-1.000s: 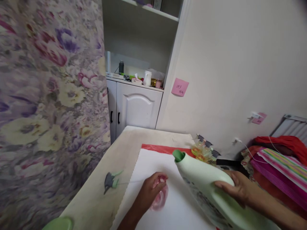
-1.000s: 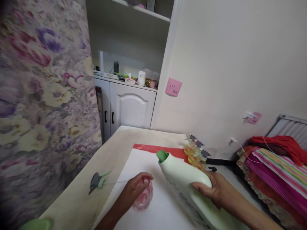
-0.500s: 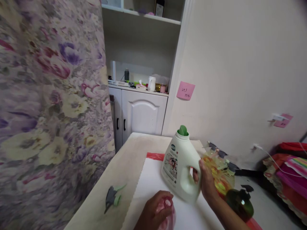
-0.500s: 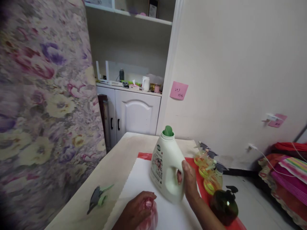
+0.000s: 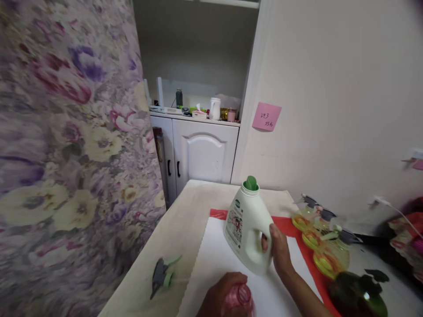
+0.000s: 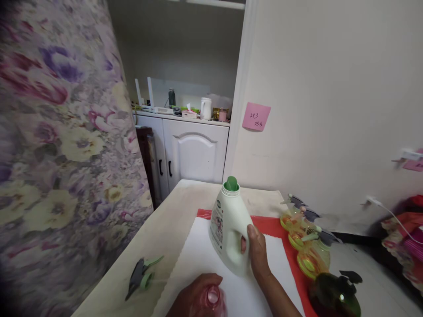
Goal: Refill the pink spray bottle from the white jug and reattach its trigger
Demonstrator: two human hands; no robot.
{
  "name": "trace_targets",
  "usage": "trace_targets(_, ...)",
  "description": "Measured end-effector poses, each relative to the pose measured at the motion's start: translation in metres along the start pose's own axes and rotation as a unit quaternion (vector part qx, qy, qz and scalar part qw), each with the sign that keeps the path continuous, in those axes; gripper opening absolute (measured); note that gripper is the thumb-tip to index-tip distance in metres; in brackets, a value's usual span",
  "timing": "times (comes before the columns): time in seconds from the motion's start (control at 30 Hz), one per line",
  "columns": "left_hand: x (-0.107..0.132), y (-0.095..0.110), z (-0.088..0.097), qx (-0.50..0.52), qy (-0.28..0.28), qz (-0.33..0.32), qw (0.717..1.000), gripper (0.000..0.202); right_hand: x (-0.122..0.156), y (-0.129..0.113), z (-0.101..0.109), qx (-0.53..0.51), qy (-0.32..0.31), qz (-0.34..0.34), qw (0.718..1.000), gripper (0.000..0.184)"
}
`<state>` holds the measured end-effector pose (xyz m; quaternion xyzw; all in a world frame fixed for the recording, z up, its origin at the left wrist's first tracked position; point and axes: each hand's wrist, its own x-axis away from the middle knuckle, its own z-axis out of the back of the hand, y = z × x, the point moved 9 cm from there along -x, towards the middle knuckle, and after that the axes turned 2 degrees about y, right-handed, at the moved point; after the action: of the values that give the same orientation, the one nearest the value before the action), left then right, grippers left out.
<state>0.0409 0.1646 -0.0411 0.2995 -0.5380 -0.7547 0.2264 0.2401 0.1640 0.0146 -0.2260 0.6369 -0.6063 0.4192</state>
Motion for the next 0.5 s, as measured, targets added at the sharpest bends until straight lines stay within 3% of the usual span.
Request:
trace_targets(0.1,0.004,-0.001,0.001,-0.016,0.015,0.010,1.000,0.054,0.002,-0.002,0.005,0.030,-0.008,0.002,1.000,0.055)
trace_targets(0.23,0.009,-0.005,0.003,-0.014,0.028,0.025,0.999,0.059,0.016,-0.003,0.024,0.100,0.010,0.020,0.995,0.035)
trace_targets(0.37,0.012,-0.006,0.003,-0.034,0.011,0.039,0.999,0.064,0.053,0.016,0.054,0.102,0.061,-0.018,0.993,0.038)
trace_targets(0.5,0.018,-0.002,0.007,-0.044,0.028,0.057,0.997,0.052,0.101,0.049,0.053,0.078,0.032,-0.065,0.994,0.039)
